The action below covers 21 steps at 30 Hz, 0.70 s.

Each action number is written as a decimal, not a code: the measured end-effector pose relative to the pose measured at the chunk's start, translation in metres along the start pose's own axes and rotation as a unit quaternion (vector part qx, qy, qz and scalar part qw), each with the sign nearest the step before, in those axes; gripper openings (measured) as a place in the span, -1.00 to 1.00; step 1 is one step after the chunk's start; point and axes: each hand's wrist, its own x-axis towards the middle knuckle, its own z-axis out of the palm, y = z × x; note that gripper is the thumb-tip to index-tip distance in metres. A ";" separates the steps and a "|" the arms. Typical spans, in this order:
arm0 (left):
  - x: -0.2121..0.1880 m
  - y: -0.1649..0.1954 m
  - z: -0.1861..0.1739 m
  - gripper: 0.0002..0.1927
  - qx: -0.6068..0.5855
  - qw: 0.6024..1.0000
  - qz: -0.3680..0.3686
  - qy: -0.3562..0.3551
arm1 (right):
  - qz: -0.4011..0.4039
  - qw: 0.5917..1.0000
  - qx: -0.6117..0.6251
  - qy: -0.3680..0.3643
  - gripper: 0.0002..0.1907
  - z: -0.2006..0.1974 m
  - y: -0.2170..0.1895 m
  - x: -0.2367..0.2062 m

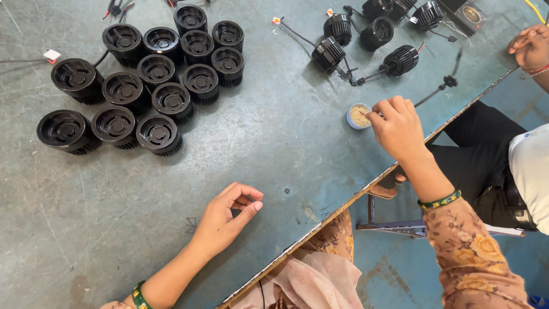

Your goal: The person assembles small black cylindrical electronic components by inserting wires into their openings and arranging them on a workbench. They handle multiple units one at a time, occasionally moving items aside to reach the work area.

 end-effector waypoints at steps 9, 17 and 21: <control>-0.001 0.002 0.000 -0.81 -0.002 1.000 0.001 0.002 | -0.057 0.998 0.006 0.003 -0.89 0.004 0.003 -0.002; -0.001 0.002 0.000 -0.81 -0.005 1.000 -0.006 0.006 | 0.110 0.984 0.066 0.123 -0.82 -0.012 0.006 -0.009; 0.000 0.002 -0.001 -0.82 0.001 1.000 -0.003 0.002 | 0.270 0.905 0.291 0.155 -0.93 -0.014 -0.007 -0.018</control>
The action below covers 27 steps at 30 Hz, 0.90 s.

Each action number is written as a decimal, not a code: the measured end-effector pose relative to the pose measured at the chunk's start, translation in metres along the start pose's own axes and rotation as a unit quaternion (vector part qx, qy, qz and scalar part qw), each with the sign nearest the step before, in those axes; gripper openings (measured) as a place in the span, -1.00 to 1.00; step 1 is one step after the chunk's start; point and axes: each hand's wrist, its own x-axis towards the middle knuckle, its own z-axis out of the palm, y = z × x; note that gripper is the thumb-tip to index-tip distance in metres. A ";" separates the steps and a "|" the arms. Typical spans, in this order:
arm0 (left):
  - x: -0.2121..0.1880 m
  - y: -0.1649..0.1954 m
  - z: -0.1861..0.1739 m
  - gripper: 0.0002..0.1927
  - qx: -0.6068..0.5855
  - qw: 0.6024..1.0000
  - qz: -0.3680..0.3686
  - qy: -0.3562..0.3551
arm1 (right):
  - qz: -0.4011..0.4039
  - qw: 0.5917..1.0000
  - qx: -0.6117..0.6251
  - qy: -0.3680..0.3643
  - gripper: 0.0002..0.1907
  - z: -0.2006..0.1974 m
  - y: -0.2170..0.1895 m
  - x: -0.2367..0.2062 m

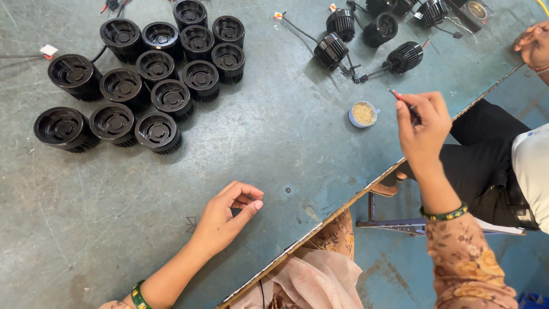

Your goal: The person assembles small black cylindrical electronic components by inserting wires into their openings and arranging them on a workbench. They handle multiple units one at a time, occasionally moving items aside to reach the work area.

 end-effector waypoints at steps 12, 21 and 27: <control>0.016 0.015 0.026 -0.80 -0.051 0.999 0.010 0.003 | 0.392 0.770 0.483 -0.142 -0.85 0.035 -0.084 -0.089; 0.043 0.029 0.071 -0.80 -0.268 0.963 0.020 -0.017 | 0.390 0.735 0.549 -0.080 -0.90 0.062 -0.133 -0.115; 0.047 0.023 0.081 -0.85 -0.248 0.967 0.046 0.022 | 0.353 0.753 0.551 -0.071 -0.90 0.059 -0.147 -0.106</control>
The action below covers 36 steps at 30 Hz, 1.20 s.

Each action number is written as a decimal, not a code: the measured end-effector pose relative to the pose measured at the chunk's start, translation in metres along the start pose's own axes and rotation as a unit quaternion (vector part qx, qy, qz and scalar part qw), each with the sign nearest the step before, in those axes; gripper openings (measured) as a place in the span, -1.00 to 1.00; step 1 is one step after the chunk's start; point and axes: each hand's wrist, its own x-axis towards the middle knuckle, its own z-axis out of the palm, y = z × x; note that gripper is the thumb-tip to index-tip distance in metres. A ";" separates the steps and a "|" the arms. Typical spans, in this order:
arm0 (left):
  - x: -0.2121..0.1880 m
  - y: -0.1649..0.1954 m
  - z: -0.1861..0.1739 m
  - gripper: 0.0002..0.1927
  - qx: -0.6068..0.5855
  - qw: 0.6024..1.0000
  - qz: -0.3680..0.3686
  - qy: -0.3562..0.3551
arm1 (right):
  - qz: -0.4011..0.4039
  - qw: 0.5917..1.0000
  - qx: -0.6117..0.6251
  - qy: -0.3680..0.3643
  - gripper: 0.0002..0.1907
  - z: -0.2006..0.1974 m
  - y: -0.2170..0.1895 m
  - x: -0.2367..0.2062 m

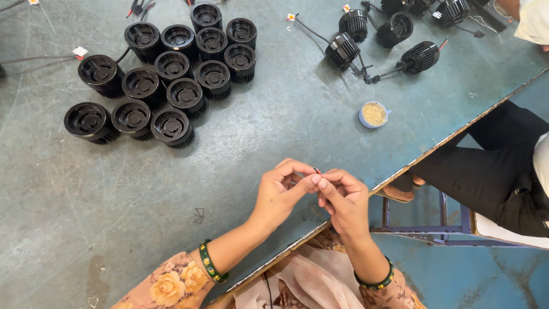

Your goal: The person assembles small black cylindrical electronic components by inserting wires into their openings and arranging them on a workbench. They handle multiple units one at a time, occasionally moving items aside to reach the work area.

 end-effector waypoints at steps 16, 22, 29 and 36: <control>-0.017 0.029 0.013 -0.69 0.251 0.955 0.151 -0.046 | -0.174 0.952 -0.212 0.138 -0.85 0.012 -0.006 -0.010; -0.021 0.027 0.013 -0.58 0.281 0.952 0.066 -0.107 | -0.223 0.922 -0.264 0.174 -0.94 -0.037 -0.030 0.030; -0.018 0.004 0.012 -0.67 0.361 0.918 -0.010 -0.164 | -0.297 0.779 -0.522 0.182 -0.93 -0.093 -0.033 0.088; -0.018 0.003 0.008 -0.73 0.337 0.928 -0.030 -0.159 | -0.310 0.729 -0.574 0.208 -0.93 -0.103 -0.011 0.105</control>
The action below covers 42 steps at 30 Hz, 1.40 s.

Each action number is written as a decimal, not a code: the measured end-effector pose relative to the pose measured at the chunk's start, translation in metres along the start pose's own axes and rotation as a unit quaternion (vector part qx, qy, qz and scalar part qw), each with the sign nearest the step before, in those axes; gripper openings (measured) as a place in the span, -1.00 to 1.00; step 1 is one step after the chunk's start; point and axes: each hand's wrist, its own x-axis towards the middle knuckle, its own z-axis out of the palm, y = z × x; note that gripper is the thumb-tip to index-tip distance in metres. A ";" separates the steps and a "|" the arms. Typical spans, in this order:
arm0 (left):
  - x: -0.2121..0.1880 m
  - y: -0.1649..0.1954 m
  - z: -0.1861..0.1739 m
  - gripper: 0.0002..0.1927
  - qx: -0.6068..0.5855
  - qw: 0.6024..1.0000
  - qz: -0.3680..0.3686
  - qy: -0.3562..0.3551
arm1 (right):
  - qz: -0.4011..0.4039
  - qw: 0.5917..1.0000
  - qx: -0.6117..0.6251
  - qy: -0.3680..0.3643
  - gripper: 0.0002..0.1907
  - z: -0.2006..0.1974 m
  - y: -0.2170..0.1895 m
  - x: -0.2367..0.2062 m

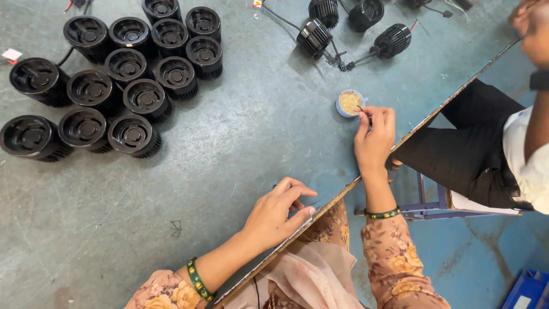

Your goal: The person assembles small black cylindrical electronic components by inserting wires into their openings and arranging them on a workbench. They handle multiple units one at a time, occasionally moving items aside to reach the work area.

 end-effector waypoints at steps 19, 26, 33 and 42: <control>0.001 0.001 -0.004 -0.75 -0.030 0.999 -0.020 -0.015 | -0.013 0.999 -0.038 -0.025 -0.91 0.005 0.001 0.004; 0.001 0.001 -0.004 -0.75 -0.034 0.999 -0.016 -0.010 | -0.013 0.999 -0.044 -0.029 -0.92 0.004 -0.001 0.004; 0.002 0.002 -0.005 -0.75 -0.031 0.999 -0.030 -0.015 | -0.009 0.999 -0.040 -0.028 -0.92 0.004 -0.001 0.003; 0.001 0.002 -0.004 -0.76 -0.037 0.999 -0.028 -0.013 | -0.010 0.999 -0.032 -0.022 -0.91 0.004 0.000 0.004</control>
